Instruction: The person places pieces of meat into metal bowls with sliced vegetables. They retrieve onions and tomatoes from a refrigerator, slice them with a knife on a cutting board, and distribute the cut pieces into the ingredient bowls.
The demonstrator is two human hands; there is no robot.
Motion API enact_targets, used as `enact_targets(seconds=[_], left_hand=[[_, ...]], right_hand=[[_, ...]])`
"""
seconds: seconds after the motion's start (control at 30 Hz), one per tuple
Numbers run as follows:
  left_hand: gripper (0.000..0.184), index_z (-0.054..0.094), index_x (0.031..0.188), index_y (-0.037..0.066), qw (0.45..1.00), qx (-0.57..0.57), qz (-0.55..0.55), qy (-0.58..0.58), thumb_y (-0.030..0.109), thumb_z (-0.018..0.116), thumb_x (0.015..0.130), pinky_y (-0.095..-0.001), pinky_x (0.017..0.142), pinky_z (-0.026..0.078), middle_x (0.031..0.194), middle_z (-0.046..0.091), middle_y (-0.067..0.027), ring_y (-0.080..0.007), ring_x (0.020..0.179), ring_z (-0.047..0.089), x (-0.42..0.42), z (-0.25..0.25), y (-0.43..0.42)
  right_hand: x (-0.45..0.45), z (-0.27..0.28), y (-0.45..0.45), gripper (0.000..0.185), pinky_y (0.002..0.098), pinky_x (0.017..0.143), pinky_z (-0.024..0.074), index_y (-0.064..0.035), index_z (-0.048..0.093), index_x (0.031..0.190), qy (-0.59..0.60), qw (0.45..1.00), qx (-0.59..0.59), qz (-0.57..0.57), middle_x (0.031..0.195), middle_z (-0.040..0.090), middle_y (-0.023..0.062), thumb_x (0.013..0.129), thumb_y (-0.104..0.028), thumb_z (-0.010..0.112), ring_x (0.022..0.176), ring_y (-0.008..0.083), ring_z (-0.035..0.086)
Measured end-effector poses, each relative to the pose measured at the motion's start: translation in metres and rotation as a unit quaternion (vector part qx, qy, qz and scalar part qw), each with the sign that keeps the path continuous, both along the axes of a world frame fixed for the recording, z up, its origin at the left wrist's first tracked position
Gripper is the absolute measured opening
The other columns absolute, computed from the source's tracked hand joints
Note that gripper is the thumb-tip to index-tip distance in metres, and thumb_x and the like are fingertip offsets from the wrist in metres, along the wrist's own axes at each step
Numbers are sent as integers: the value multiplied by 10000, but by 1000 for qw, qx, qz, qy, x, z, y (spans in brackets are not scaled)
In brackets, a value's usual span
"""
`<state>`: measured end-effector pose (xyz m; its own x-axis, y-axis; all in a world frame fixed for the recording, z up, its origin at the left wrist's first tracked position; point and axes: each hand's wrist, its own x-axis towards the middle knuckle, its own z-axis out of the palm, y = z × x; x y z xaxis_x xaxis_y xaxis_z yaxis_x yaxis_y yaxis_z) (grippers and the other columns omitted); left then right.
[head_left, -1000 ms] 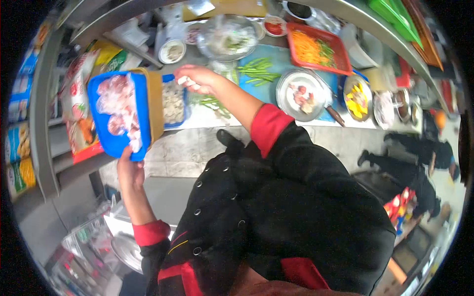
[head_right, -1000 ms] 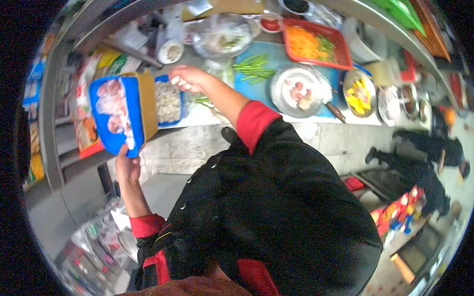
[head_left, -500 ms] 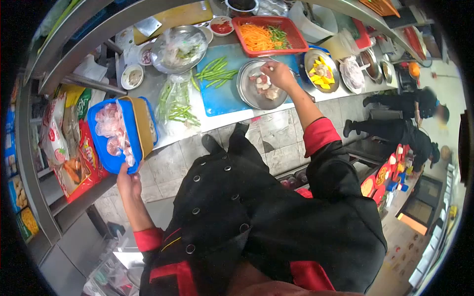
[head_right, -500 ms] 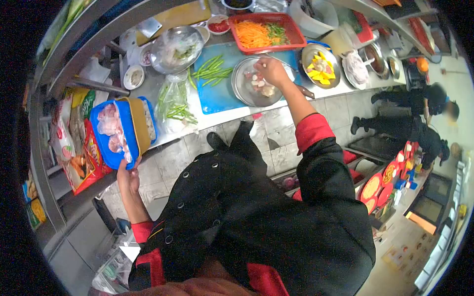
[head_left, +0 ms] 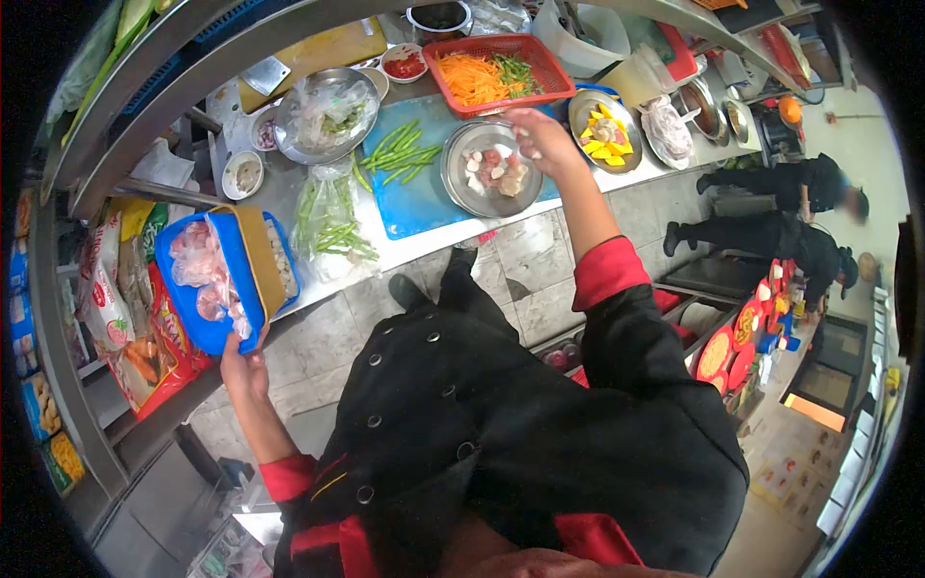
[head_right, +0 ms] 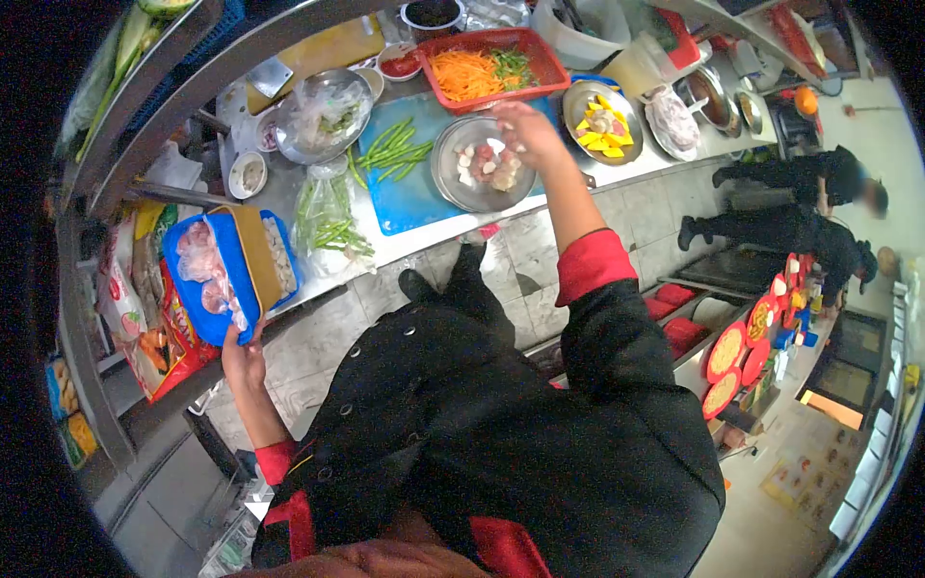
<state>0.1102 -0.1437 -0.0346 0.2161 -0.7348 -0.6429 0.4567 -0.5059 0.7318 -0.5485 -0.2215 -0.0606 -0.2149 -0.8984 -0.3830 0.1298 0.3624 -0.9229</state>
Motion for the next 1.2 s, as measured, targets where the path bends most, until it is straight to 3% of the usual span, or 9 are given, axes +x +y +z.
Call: enact_targets(seconds=[0.07,0.13,0.2,0.27,0.4,0.63,0.8,0.9,1.2], left_hand=[[395,496,1325,26,1000,-9,-20,12,127,538,946,-238,486,432,1209,664,-101,-301,964,706,-5,1,2],[412,470,1357,-1,1000,2,23,-17,133,504,969,-180,407,431,1248,640,-154,-351,1003,693,-12,4,2],[412,494,1340,25,999,1,29,-24,162,541,955,-214,450,392,1215,661,-102,-302,963,710,-16,3,2],[425,499,1338,21,999,29,8,-22,184,561,950,-192,439,362,1209,665,-100,-312,967,712,-5,-4,6],[422,508,1326,15,999,32,17,-33,183,569,943,-184,454,371,1202,666,-95,-319,968,713,-7,-6,7],[416,504,1326,13,997,27,50,-51,135,558,931,-189,468,405,1211,656,-92,-317,962,712,-13,-18,16],[409,504,1323,10,997,37,51,-40,113,548,930,-181,471,429,1228,646,-92,-315,959,708,-16,-24,29],[415,496,1334,8,993,19,101,-50,105,534,933,-162,440,405,1239,641,-96,-323,996,700,-29,-27,36],[446,465,1366,3,989,27,125,-70,83,515,930,-160,498,521,1267,620,-117,-313,999,693,-70,13,45]], right_hand=[[-15,37,10,193,180,498,478,-65,601,1101,-309,933,-42,-180,870,616,64,969,-205,611,671,115,589],[-22,64,22,185,154,418,418,-63,583,1069,-367,887,-8,-281,868,605,79,967,-209,633,589,89,524],[-56,48,44,185,154,362,357,-86,555,1026,-363,925,16,-113,855,598,70,958,-232,647,547,69,491],[-83,50,50,198,158,331,252,-98,536,1030,-286,951,35,-109,843,579,50,952,-237,652,510,51,411],[-159,33,43,189,221,484,448,-69,577,1088,99,979,8,-179,870,574,40,954,-199,606,615,106,537],[-211,4,6,231,259,607,517,-52,593,1156,226,963,48,-140,900,618,52,933,-113,577,680,152,606],[-223,20,0,228,296,679,553,-58,613,1146,451,883,133,-4,928,682,83,921,-76,575,780,173,673],[-238,34,-1,223,292,695,549,-72,603,1159,203,972,76,-91,948,686,72,941,-116,575,829,162,686],[-215,62,11,163,220,500,373,-124,607,1075,103,991,67,-57,857,628,-4,973,-233,542,606,75,490]])
